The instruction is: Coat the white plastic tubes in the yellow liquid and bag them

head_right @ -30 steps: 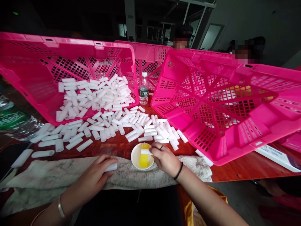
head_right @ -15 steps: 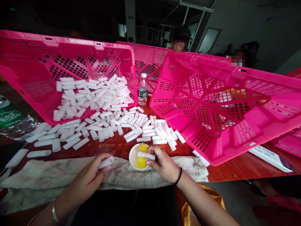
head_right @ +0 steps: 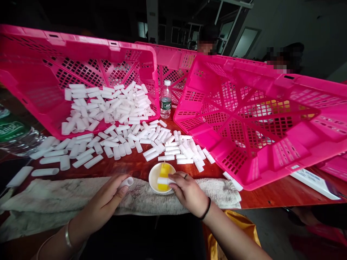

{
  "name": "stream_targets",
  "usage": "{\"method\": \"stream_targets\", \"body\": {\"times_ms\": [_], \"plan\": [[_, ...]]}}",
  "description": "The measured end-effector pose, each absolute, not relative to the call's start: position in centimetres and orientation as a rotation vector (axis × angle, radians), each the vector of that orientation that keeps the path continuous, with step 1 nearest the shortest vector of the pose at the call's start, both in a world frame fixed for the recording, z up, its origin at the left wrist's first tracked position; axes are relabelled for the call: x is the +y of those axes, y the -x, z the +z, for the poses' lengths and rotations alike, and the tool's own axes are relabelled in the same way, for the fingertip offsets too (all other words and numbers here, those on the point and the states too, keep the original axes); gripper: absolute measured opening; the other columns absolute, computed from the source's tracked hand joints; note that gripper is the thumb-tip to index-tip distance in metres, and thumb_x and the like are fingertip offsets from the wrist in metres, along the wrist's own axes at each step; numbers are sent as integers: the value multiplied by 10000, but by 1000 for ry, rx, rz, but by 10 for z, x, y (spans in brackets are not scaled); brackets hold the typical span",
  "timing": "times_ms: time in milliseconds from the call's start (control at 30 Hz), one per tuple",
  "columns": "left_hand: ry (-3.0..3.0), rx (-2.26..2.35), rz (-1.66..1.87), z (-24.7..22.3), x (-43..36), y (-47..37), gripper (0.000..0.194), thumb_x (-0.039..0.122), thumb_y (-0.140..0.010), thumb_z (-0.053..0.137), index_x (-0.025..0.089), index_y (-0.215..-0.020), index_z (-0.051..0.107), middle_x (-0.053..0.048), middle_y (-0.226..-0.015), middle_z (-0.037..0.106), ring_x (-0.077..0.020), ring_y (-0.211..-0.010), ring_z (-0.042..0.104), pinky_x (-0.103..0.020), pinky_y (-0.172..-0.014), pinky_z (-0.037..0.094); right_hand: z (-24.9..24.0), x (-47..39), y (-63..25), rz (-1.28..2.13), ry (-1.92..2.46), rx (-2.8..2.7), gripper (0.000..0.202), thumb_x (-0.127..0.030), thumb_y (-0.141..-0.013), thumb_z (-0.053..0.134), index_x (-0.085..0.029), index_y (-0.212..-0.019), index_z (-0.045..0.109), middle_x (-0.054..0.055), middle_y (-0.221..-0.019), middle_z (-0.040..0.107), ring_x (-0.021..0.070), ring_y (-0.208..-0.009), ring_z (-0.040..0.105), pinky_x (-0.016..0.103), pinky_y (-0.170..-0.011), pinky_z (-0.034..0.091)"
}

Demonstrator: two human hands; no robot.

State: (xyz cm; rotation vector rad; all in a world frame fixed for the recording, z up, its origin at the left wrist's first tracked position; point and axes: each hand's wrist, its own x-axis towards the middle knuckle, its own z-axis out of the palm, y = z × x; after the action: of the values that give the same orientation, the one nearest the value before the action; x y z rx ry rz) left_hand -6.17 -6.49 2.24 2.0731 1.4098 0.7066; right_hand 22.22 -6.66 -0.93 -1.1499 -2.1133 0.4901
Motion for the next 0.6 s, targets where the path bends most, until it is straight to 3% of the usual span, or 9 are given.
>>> {"method": "stream_targets", "body": {"times_ms": [133,367,500,600], "plan": [[-2071,1415,637,21,-65,62,324,379,-908,433,229,-1191,485,-50,-1167,621,-210,-1058,593,-330,-917,488,-13,-70,-221,341,972,-2161,222,-157,-881,494,-215,-1066,601,101,-997,624,219,-954,600,400,-815,522],[-2243,1208,643,33,-60,37,288,316,-920,438,222,-1184,501,-62,-1142,615,-202,-1039,586,-323,-902,485,10,-81,-198,851,1128,-1555,162,-299,-871,554,-211,-1003,583,66,-949,655,179,-853,637,298,-735,544],[-2479,1085,679,48,-58,23,282,277,-931,396,197,-1165,533,-91,-1022,628,-239,-957,580,-403,-871,475,36,-82,-193,996,1147,-1659,163,-320,-874,546,-193,-965,593,46,-863,657,154,-754,631,258,-666,528],[-2403,1020,612,54,-68,8,265,276,-912,397,182,-1076,582,-97,-931,632,-245,-881,571,-419,-831,466,50,-83,-191,794,1154,-1923,153,-299,-903,489,-184,-888,588,30,-759,632,145,-687,604,257,-638,491]]}}
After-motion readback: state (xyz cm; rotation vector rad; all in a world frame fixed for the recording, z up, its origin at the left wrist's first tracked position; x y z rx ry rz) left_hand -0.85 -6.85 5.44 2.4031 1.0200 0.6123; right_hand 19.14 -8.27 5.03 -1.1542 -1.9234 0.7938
